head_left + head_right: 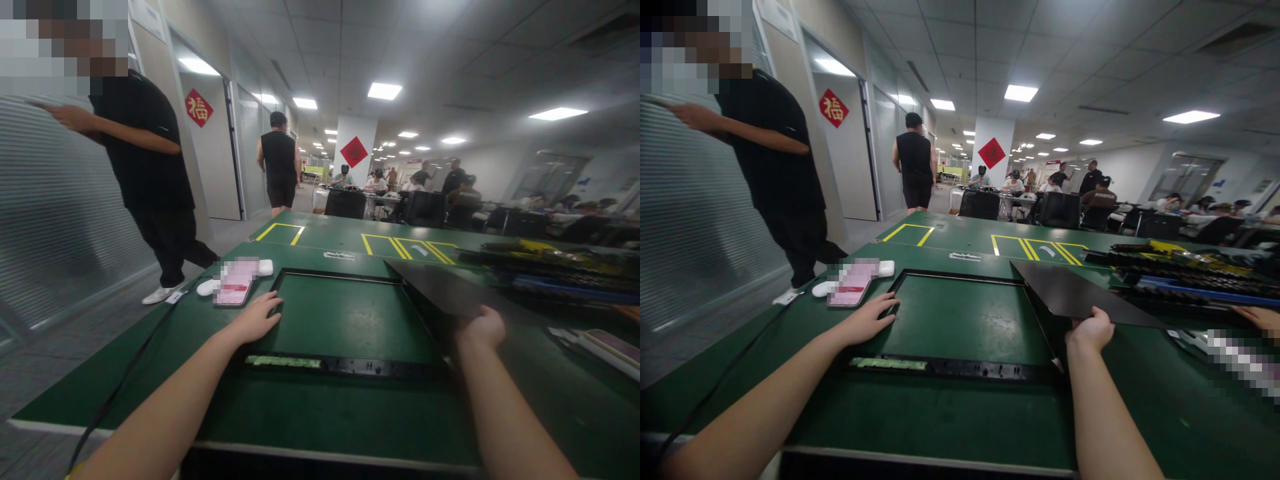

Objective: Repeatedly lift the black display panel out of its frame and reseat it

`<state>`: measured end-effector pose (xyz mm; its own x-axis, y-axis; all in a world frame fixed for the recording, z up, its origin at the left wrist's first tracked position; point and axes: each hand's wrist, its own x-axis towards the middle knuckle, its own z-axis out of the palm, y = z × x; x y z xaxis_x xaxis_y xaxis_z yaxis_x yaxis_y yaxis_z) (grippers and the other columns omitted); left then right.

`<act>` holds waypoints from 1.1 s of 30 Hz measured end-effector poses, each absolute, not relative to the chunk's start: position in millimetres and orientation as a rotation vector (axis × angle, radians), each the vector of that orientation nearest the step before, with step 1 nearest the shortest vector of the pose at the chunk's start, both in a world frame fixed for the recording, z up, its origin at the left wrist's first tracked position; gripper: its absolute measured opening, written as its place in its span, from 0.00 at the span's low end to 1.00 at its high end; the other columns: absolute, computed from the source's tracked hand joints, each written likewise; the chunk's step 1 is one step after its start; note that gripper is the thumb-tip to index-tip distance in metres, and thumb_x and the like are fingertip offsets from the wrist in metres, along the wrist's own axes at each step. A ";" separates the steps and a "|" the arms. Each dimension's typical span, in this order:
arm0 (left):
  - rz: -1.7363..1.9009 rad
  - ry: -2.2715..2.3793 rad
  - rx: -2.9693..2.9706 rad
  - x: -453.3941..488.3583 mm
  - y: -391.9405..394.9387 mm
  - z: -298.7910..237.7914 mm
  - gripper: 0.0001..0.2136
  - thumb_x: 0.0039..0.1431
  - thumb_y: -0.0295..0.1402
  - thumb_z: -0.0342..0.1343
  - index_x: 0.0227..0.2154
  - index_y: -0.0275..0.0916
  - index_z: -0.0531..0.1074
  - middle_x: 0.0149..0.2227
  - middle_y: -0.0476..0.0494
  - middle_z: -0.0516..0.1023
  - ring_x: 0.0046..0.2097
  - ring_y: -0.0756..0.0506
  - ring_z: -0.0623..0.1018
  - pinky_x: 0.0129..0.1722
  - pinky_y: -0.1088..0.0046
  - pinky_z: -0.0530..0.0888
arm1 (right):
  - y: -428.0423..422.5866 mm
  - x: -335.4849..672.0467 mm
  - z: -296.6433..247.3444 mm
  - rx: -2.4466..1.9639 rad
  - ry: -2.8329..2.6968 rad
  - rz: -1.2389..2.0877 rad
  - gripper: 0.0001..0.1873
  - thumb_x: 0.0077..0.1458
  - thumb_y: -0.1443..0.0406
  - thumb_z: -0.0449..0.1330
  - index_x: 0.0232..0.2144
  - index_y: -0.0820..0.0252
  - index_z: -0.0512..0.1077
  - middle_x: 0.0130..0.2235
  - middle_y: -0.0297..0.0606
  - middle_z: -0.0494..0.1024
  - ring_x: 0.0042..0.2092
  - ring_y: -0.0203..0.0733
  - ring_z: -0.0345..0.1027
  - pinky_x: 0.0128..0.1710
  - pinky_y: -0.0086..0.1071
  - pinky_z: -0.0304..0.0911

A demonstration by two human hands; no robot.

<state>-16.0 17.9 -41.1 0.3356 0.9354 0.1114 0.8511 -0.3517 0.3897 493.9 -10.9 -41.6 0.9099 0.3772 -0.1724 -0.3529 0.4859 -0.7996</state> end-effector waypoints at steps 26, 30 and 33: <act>0.499 1.598 2.345 -17.2 21.0 -44.7 0.27 0.56 0.42 0.48 0.55 0.33 0.71 0.65 0.31 0.62 0.66 0.36 0.63 0.64 0.58 0.60 | -5.4 509.9 -59.8 -0.945 0.043 0.842 0.18 0.43 0.75 0.50 0.38 0.59 0.67 0.35 0.37 0.75 0.33 0.38 0.72 0.34 0.37 0.75; 0.510 1.598 2.349 -17.7 21.8 -45.6 0.27 0.56 0.43 0.48 0.55 0.35 0.71 0.66 0.33 0.63 0.65 0.36 0.64 0.64 0.58 0.60 | -4.9 507.3 -57.5 -0.969 0.060 0.825 0.17 0.41 0.76 0.50 0.35 0.58 0.65 0.33 0.35 0.74 0.31 0.37 0.70 0.32 0.36 0.75; 0.498 1.598 2.353 -17.4 21.5 -45.0 0.27 0.56 0.43 0.48 0.55 0.34 0.71 0.66 0.32 0.62 0.65 0.35 0.64 0.64 0.58 0.60 | -4.6 505.8 -56.7 -0.985 0.073 0.807 0.16 0.39 0.77 0.51 0.33 0.58 0.63 0.33 0.34 0.73 0.30 0.36 0.70 0.31 0.35 0.74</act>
<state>-17.4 21.5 -45.0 0.3390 0.9306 0.1378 0.8440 -0.3655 0.3924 505.8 -4.6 -56.7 0.7136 0.5744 -0.4009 -0.6368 0.2935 -0.7130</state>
